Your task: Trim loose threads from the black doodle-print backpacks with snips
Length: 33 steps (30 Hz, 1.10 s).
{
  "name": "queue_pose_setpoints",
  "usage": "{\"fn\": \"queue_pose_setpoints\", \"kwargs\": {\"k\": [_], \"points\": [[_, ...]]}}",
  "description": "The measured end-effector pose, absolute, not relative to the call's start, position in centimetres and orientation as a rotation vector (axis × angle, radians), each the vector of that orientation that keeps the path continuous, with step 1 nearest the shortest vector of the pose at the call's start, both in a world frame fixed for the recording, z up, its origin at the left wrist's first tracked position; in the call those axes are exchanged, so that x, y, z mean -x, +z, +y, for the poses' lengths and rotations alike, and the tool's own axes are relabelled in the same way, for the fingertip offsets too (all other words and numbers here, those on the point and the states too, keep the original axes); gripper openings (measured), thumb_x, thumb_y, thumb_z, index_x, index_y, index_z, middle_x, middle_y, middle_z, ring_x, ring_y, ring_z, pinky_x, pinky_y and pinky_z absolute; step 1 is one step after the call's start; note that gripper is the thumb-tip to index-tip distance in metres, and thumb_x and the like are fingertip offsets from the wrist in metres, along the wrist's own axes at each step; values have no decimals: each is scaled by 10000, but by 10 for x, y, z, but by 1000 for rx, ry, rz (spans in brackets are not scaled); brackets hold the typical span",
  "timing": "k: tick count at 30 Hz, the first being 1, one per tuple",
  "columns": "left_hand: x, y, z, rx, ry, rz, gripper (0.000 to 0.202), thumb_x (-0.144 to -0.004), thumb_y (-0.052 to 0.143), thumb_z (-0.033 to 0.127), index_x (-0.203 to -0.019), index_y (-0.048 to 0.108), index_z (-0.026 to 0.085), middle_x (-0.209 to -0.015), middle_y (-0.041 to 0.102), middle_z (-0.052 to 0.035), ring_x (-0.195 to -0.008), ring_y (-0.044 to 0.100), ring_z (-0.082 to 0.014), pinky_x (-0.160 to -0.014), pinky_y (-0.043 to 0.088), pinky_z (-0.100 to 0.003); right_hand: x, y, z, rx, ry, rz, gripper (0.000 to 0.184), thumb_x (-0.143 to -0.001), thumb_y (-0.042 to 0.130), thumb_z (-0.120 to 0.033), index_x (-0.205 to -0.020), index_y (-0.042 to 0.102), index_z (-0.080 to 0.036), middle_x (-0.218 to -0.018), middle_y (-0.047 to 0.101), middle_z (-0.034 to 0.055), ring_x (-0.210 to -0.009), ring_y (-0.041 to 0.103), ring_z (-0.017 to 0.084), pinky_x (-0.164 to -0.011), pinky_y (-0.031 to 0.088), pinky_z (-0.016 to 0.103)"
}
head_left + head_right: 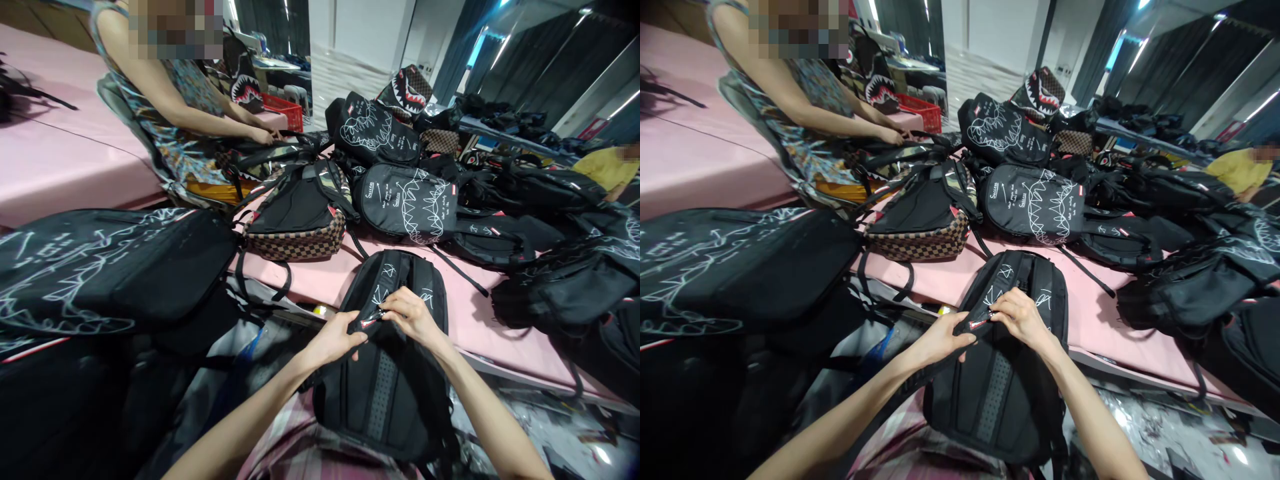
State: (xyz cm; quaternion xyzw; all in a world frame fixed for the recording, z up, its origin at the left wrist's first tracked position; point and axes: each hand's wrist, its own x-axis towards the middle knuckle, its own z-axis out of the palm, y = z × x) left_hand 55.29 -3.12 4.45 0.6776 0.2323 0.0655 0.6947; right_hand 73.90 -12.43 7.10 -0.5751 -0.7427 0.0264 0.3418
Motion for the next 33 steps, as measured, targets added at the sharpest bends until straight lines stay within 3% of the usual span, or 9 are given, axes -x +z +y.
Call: {"fn": "queue_pose_setpoints", "kwargs": {"k": [5, 13, 24, 29, 33], "points": [[-552, 47, -32, -1522, 134, 528, 147, -687, 544, 209, -818, 545, 142, -521, 548, 34, -431, 555, -128, -437, 391, -204, -736, 74, -126, 1521, 89, -1900, 114, -845, 566, -265, -876, 644, -188, -793, 649, 43, -736, 543, 163, -649, 456, 305], [-553, 53, -30, -1465, 134, 515, 130, -685, 551, 197, -803, 539, 143, -612, 579, 25, -428, 550, -106, -431, 393, -197, -736, 77, -131, 1581, 36, -1904, 144, -842, 570, -271, -947, 630, -192, -833, 637, 56, -755, 530, 174, -658, 461, 312], [-553, 46, -33, -1486, 157, 521, 144, -679, 556, 210, -802, 544, 137, -542, 542, 37, -422, 554, -121, -426, 390, -197, -725, 81, -130, 1614, -82, -2058, 128, -872, 511, -219, -933, 619, -186, -840, 620, 61, -757, 503, 177, -666, 441, 322], [-554, 41, -34, -1494, 163, 521, 159, -683, 554, 207, -828, 565, 146, -552, 555, 36, -424, 561, -130, -437, 395, -210, -724, 83, -130, 1619, 16, -2058, 148, -882, 495, -250, -898, 633, -199, -810, 624, 51, -738, 517, 171, -663, 446, 322], [-550, 49, -32, -1386, 169, 499, 204, -670, 607, 230, -845, 575, 131, -672, 610, -1, -432, 556, -117, -464, 404, -222, -727, 85, -133, 1601, 196, -1820, 144, -860, 539, -300, -920, 636, -213, -851, 643, 38, -803, 569, 171, -728, 470, 321]]}}
